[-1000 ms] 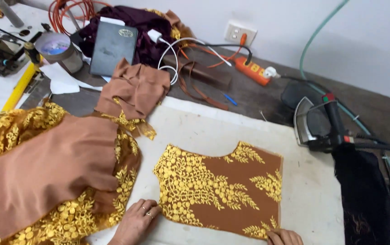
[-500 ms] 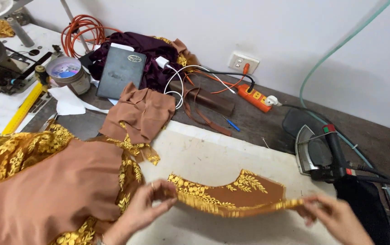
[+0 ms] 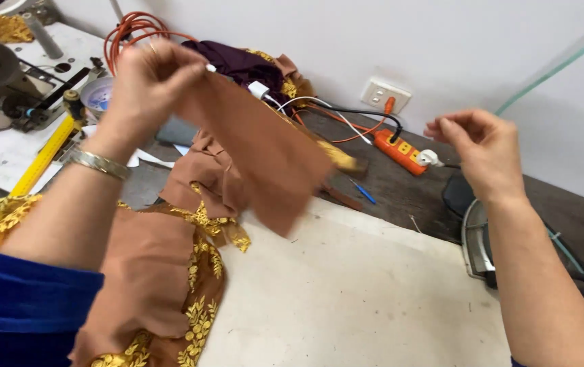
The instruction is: The person is ironing and pressing various cut fabric pieces with gold embroidery on a padded work surface.
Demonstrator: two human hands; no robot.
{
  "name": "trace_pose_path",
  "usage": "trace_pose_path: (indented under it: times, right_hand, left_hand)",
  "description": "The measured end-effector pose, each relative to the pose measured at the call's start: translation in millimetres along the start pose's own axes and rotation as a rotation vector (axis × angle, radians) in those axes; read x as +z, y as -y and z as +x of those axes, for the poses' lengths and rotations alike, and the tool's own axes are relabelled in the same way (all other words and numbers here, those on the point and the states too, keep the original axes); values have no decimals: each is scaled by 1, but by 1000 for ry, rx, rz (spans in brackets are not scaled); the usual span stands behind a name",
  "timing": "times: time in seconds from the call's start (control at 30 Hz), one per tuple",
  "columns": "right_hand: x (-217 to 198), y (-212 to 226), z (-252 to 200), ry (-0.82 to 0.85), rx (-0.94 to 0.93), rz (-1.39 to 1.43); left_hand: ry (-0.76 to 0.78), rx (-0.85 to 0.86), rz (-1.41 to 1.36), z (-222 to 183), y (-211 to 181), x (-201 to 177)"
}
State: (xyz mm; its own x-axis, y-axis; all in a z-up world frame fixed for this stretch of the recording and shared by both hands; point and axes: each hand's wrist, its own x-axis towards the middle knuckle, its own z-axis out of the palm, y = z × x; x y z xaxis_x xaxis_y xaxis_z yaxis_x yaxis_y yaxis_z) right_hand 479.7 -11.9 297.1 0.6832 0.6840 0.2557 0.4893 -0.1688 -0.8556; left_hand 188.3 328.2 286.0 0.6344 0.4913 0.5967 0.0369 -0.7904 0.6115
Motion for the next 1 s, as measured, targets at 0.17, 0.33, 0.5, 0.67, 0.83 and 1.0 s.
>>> trace_pose_path:
  times: [0.17, 0.33, 0.5, 0.67, 0.83, 1.0]
  right_hand:
    - [71, 35, 6, 63, -94, -92]
    - [150, 95, -4, 369, -227, 93]
    - [183, 116, 0, 612, -343, 508]
    - [183, 98, -10, 691, -134, 551]
    - [189, 42, -22, 723, 58, 515]
    - [184, 1, -45, 686, 163, 361]
  left_hand:
    - [61, 201, 139, 10, -19, -28]
    - [244, 207, 231, 11, -70, -21]
    - [396, 51, 177, 12, -104, -30]
    - [437, -20, 215, 15, -119, -46]
    - [433, -128, 53, 17, -137, -57]
    - [373, -188, -2, 15, -142, -68]
